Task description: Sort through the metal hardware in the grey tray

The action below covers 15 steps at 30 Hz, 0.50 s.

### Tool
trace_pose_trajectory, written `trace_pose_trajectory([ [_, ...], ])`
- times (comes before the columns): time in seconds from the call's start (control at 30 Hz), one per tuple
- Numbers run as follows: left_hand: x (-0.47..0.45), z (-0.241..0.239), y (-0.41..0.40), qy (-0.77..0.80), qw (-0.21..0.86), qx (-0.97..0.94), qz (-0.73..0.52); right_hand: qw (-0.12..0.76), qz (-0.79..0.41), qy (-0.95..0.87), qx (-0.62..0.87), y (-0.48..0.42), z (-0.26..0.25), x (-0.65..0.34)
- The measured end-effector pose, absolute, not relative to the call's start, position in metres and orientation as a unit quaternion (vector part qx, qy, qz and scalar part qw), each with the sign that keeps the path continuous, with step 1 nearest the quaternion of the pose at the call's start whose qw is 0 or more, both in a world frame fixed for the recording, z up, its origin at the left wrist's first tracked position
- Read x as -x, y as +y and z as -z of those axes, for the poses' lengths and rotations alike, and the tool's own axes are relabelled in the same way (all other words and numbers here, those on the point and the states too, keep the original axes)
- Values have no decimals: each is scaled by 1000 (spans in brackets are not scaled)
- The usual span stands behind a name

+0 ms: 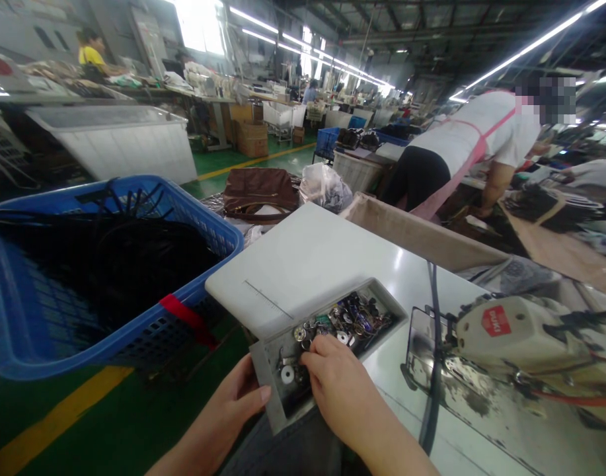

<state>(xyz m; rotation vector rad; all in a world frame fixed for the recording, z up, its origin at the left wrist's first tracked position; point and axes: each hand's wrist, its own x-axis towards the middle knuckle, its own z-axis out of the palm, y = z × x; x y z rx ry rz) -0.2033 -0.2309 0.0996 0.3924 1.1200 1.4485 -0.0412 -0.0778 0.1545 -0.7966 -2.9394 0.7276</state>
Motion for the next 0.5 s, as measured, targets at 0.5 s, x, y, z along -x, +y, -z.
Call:
trace_pose_trajectory([
  [0.5, 202, -101, -229, 481, 589, -164, -629, 29, -298, -913, 278, -64, -155, 29],
])
